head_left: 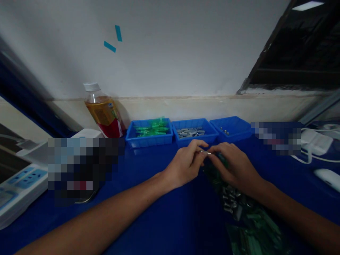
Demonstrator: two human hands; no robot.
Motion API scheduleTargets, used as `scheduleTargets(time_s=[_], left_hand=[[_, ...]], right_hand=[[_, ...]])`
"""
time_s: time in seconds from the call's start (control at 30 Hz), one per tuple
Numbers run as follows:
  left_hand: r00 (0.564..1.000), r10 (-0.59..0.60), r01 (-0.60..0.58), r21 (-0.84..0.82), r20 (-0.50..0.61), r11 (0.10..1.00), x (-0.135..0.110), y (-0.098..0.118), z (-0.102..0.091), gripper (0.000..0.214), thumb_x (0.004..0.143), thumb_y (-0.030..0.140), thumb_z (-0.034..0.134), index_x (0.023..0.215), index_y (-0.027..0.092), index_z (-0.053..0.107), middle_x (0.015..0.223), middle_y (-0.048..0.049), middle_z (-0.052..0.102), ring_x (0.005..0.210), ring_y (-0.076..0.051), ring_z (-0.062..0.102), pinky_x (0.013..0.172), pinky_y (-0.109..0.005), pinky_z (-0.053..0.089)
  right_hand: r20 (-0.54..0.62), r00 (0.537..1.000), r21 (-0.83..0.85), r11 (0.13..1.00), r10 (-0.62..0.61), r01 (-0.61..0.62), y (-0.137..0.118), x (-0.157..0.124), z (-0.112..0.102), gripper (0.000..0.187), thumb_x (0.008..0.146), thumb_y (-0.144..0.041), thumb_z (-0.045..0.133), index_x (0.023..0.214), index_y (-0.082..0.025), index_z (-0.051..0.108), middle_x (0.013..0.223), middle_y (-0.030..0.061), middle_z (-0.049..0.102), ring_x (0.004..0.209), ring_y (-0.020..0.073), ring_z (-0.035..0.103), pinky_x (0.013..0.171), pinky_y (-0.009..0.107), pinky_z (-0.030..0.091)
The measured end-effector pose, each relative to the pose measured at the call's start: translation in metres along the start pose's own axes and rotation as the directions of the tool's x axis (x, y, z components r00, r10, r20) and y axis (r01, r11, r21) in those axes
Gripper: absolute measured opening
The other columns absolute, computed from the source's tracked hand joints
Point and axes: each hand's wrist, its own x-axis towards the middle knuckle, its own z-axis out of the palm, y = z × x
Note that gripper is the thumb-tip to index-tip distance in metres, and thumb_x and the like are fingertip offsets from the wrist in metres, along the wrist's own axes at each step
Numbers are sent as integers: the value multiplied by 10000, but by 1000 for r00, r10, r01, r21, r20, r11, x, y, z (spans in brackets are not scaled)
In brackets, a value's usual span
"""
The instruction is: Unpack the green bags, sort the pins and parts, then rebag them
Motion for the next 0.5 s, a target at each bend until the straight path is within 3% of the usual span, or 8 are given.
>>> scheduleTargets(time_s=[0.2, 0.33, 0.5], left_hand=[[997, 53, -46, 124, -52, 991, -1, 4, 0, 148, 877, 179, 486, 1021, 168, 520, 825, -10, 627, 732, -117, 595, 654, -228, 457], [997, 0, 13, 163, -80, 987, 1, 4, -1, 150, 908, 254, 464, 968, 158, 562, 755, 1, 618, 645, -106, 558, 584, -217, 411], [1000, -19, 19, 182, 2, 983, 2, 8, -4, 234, 928, 294, 430, 824, 153, 585, 705, 6, 606, 634, -101, 552, 559, -210, 370]], right_hand=[[-4, 998, 50, 997, 56, -56, -4, 2, -3, 201, 931, -238, 392, 815, -189, 549, 692, 15, 588, 654, 152, 537, 618, 294, 376], [-45, 999, 6, 1000, 25, -25, -5, -1, -3, 143, 903, -264, 457, 970, -171, 541, 818, 48, 622, 744, 175, 562, 652, 309, 405], [-45, 997, -42, 997, -63, 61, -8, -5, -4, 105, 872, -215, 505, 970, -182, 522, 846, 50, 628, 757, 184, 558, 663, 317, 402]])
